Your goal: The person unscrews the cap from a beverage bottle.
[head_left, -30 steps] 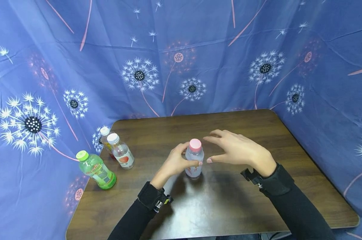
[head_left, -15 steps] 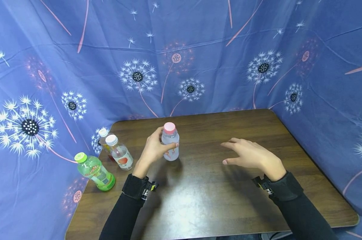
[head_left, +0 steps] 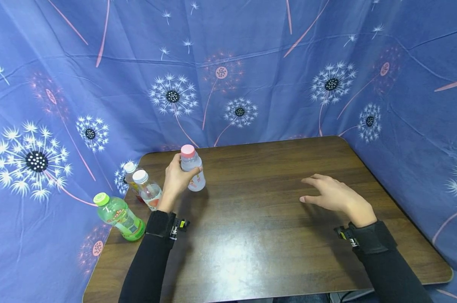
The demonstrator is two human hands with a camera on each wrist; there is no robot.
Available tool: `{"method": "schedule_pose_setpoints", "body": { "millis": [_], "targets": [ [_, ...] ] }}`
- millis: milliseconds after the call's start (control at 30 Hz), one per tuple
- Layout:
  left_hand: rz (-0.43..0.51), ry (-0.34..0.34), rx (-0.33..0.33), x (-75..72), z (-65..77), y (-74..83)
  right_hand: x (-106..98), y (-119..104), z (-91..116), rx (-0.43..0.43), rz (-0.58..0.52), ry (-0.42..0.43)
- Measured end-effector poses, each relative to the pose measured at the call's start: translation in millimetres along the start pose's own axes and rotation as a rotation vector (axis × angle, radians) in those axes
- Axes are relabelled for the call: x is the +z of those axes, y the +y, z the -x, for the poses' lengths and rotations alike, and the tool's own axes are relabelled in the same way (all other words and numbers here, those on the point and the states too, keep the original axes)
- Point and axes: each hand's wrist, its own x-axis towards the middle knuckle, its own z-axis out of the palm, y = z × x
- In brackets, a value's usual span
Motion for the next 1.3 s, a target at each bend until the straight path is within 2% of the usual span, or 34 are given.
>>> {"method": "schedule_pose_setpoints", "body": {
  "millis": [300, 400, 633, 833, 967, 1300],
  "targets": [
    [0.007, 0.160, -0.052, -2.5, -18.0, -19.7, 10, 29, 13, 0.052, -0.052, -0.019],
    [0.012, 0.192, -0.076, -3.5, -24.4, -23.2, 12, 37, 19, 0.064, -0.068, -0.024],
    [0.076, 0.231, -0.162, -16.2, -37.6, -30.5, 17, 48, 30, 0.084, -0.095, -0.020],
    [0.100, 0.275, -0.210, -22.6, -47.6, -35.6, 20, 50, 35, 0.081, -0.102, 0.005],
    [0.107, 0.284, -0.227, -21.1, -52.5, -43.1, 21, 51, 35, 0.090, -0.113, -0.004],
    [0.041, 0.270, -0.294, -11.1, -61.5, -60.1, 25, 53, 37, 0.085, -0.121, 0.002]
  ]
}}
